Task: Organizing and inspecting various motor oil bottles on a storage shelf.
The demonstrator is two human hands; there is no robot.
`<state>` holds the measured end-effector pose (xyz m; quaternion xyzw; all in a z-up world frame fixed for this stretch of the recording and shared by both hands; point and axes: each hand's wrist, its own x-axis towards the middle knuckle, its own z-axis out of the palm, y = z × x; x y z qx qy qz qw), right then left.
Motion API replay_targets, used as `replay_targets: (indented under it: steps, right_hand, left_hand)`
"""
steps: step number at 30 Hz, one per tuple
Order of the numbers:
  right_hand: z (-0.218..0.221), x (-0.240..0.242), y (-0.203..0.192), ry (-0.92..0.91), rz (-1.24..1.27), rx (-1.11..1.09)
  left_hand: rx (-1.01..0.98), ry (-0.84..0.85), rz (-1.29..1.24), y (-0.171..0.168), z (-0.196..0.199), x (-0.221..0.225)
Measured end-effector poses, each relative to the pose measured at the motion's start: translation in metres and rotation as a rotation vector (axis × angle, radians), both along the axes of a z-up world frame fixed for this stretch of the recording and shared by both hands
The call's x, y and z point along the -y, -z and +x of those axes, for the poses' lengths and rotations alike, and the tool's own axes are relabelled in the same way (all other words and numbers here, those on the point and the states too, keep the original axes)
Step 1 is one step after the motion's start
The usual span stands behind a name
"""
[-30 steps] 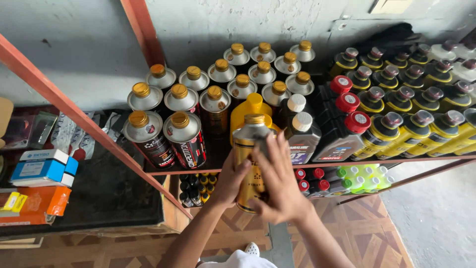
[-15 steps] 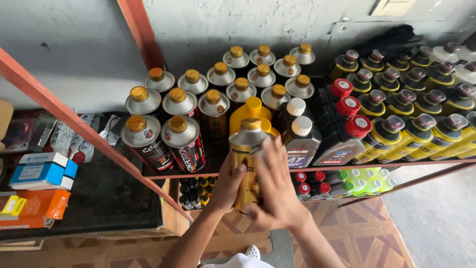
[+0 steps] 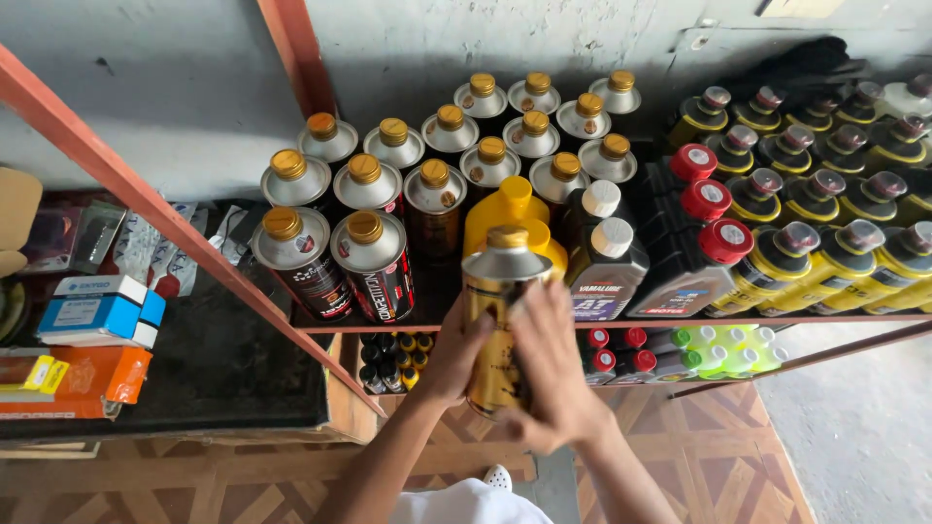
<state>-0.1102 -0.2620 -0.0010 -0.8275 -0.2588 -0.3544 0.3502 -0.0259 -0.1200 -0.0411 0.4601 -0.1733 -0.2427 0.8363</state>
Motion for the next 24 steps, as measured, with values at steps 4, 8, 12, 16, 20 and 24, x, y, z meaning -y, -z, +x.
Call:
replay_targets:
  steps: [4,8,12,16,20,24]
  right_hand:
    - [-0.026,-0.011,0.05,-0.095,0.007,-0.097]
    - [-0.015,-0.013,0.045,-0.276,0.469,-0.302]
    - [0.006,-0.006,-0.011,-0.268,0.531,-0.266]
    - [0.001,0.002,-0.002,0.011,0.04,-0.088]
    - [-0.024,-0.015,0.046,-0.115,0.171,-0.17]
    - [-0.028,-0.036,0.058,-0.191,0.6,-0.281]
  left_hand:
    - [0.018,-0.021,-0.141,-0.005,0.011,-0.008]
    - [0.086,0.079,-0.163,-0.017,0.011,-0.008]
    - [0.049,0.105,-0.059,-0.011,-0.001,-0.001]
    - [0.029,0.061,-0.158,-0.009,-0.001,-0.001]
    - [0.0,-0.003,-0.189,-0.001,0.012,-0.01]
    - [0.075,0.058,-0.275,-0.004,0.01,-0.005]
